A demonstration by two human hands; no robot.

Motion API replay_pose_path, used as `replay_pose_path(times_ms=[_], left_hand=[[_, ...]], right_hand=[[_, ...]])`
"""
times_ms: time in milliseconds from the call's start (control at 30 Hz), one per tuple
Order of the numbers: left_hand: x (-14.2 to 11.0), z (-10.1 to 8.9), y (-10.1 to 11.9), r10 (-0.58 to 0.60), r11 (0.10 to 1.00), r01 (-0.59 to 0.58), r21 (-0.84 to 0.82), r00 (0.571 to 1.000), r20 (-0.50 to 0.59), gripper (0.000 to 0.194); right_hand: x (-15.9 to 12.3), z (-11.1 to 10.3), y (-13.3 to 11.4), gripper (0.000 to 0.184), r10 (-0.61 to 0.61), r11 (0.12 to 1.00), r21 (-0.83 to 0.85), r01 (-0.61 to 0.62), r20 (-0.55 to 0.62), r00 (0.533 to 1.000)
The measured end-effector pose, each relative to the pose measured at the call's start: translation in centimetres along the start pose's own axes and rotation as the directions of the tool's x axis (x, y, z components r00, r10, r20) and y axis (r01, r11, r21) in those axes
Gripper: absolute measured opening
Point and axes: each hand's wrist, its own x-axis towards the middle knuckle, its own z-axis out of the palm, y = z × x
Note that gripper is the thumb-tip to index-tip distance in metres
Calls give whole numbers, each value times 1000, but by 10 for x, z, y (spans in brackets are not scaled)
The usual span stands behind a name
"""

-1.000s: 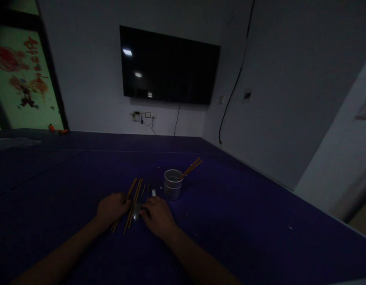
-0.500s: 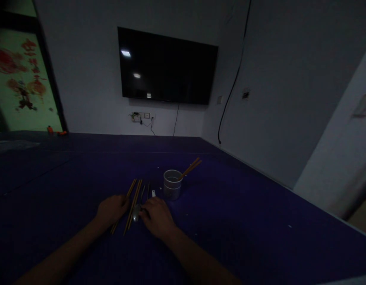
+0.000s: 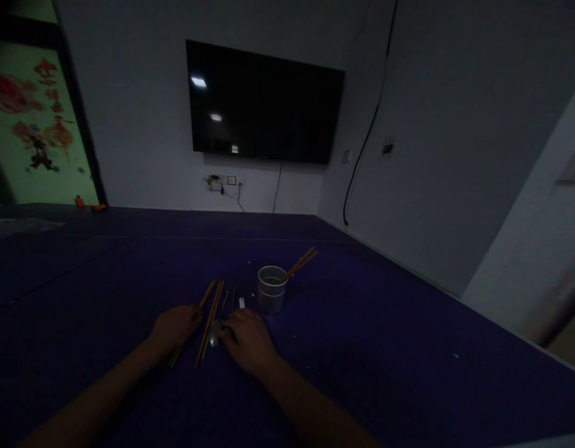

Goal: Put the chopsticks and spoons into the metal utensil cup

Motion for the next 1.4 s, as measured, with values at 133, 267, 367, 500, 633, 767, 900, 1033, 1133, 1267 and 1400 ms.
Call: replay_pose_path(times_ms=[133, 267, 367, 500, 633, 767, 900, 1033, 1133, 1267, 1400], left_hand=[[0, -2, 0, -4, 1000, 4, 8, 1000, 10, 37], [1, -3, 0, -10, 1000, 10, 15, 1000, 16, 37], [2, -2, -1, -11, 1000, 11, 19, 1000, 19, 37], [3, -1, -1, -7, 1000, 7, 17, 1000, 21, 37], [4, -1, -1, -13, 1000, 12, 18, 1000, 22, 38], [3, -3, -1, -16, 1000, 15, 22, 999, 28, 37], [2, -5, -3, -9, 1000, 9, 18, 999, 32, 37], [2, -3, -4, -5, 1000, 5, 6, 1000, 31, 37], [2, -3, -4, -1, 1000, 1, -4, 1000, 27, 37], [2, -3, -4, 3, 1000, -2, -16, 1000, 21, 37], [2, -5, -5, 14, 1000, -14, -22, 1000, 18, 33]], right_hand=[[0, 2, 2, 13, 2, 1000, 6, -2, -13, 1000], [0, 3, 3, 13, 7, 1000, 18, -7, -10, 1000], [0, 2, 1, 12, 6, 1000, 21, -6, -6, 1000], [1, 1, 0, 12, 16, 1000, 20, -16, -4, 1000], [1, 1, 1, 14, 17, 1000, 17, -17, 8, 1000], [1, 1, 1, 13, 11, 1000, 20, -12, 2, 1000], [1, 2, 1, 12, 1, 1000, 19, -1, 8, 1000], [0, 1, 1, 12, 6, 1000, 9, -6, 4, 1000], [0, 0, 0, 12, 6, 1000, 11, -6, -7, 1000], [0, -1, 0, 13, 12, 1000, 9, -12, 7, 1000], [0, 0, 0, 15, 10, 1000, 0, -10, 23, 1000]])
